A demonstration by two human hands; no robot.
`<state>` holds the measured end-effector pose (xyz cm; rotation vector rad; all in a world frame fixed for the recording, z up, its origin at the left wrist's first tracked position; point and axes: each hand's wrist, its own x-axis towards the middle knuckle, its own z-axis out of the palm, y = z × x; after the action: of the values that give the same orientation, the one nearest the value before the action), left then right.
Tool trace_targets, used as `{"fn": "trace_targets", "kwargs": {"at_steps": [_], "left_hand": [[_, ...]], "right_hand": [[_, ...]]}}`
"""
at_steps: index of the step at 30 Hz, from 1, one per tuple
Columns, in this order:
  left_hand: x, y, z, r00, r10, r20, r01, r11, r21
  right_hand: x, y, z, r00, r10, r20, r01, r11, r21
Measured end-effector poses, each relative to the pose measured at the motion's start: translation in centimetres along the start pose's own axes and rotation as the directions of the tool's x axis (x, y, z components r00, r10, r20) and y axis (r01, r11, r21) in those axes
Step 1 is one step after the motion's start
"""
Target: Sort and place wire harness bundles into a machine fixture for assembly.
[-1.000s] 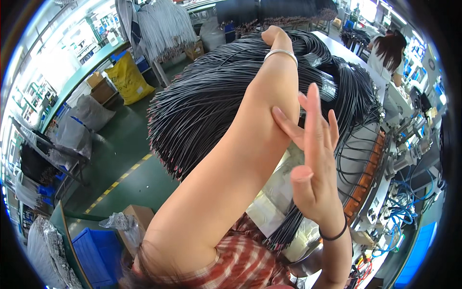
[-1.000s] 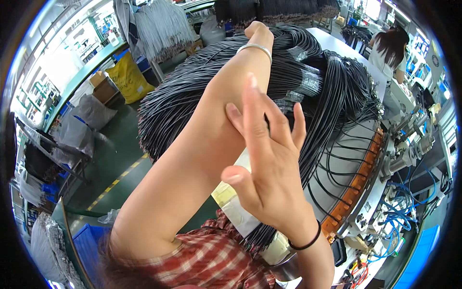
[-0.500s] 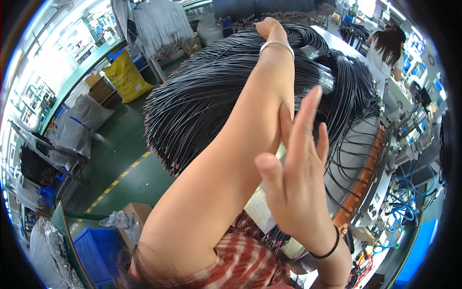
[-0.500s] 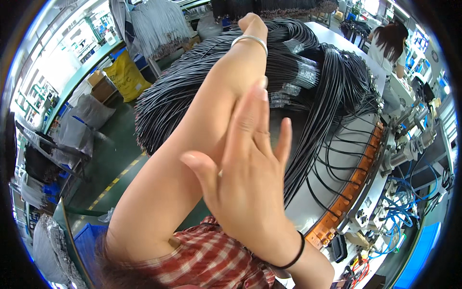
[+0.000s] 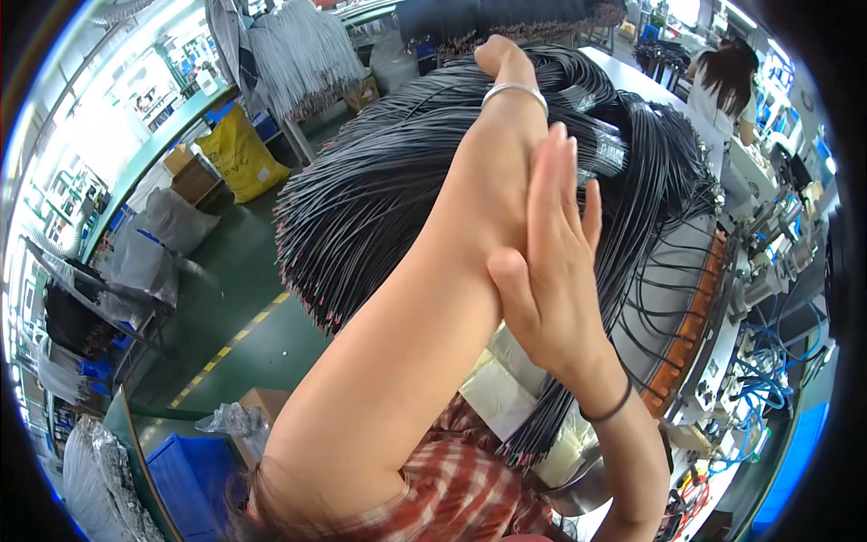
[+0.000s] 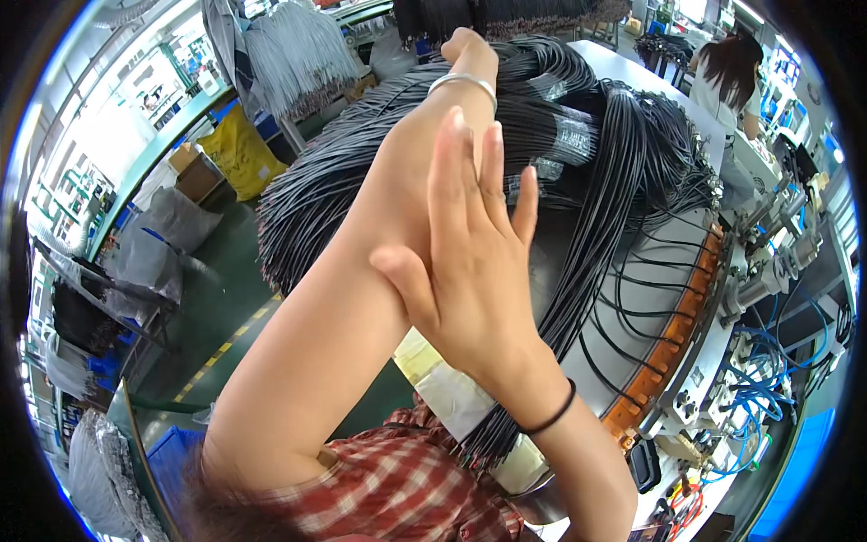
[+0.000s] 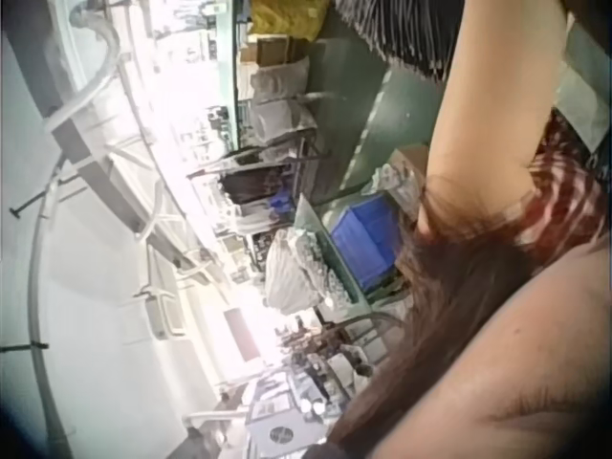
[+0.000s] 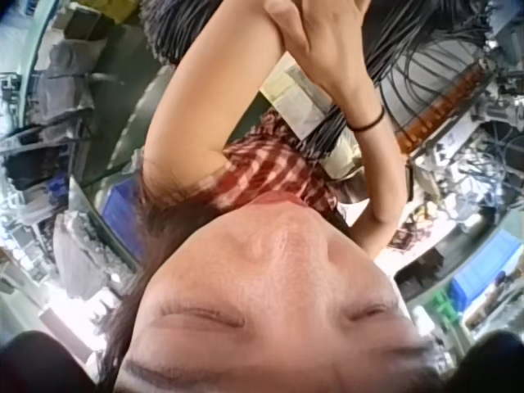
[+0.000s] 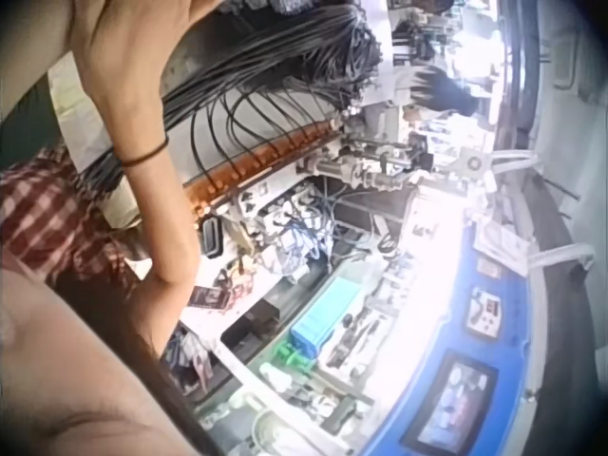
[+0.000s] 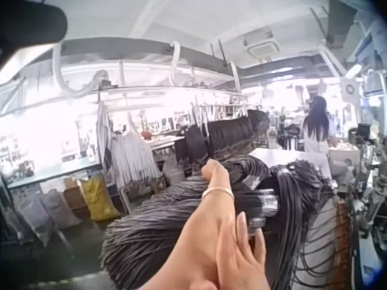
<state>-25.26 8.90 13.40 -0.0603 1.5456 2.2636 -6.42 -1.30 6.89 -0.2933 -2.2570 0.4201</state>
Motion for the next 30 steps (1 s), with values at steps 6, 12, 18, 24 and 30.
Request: {"fn": "trace_targets", "kwargs": {"at_steps": [6, 12, 18, 24, 30], "left_hand": [[1.0, -1.9, 1.3, 0.999, -0.03, -0.037, 0.03, 1.0, -0.004], [7.0, -3.9, 4.3, 0.995, 0.003, -0.097, -0.005, 1.0, -0.017], [9.8, -5.5, 7.5, 0.992, 0.021, -0.123, -0.024, 0.999, -0.024], [15.5, -5.7, 11.0, 0.991, 0.016, -0.134, -0.034, 0.99, -0.139], [15.4, -7.1, 12.6, 0.993, -0.08, -0.084, 0.048, 0.944, -0.326]], "right_hand": [[-3.0, 0.2, -1.4, 0.988, -0.078, 0.133, 0.089, 0.993, -0.078], [-3.7, -0.3, -2.5, 0.994, 0.034, 0.105, -0.051, 0.986, 0.16], [-3.7, -0.3, -3.2, 0.95, 0.274, 0.15, -0.313, 0.853, 0.419], [-3.8, -0.5, -3.8, 0.918, 0.36, 0.165, -0.384, 0.704, 0.598], [-4.2, 0.4, -3.6, 0.896, 0.444, -0.018, -0.328, 0.688, 0.648]]}}
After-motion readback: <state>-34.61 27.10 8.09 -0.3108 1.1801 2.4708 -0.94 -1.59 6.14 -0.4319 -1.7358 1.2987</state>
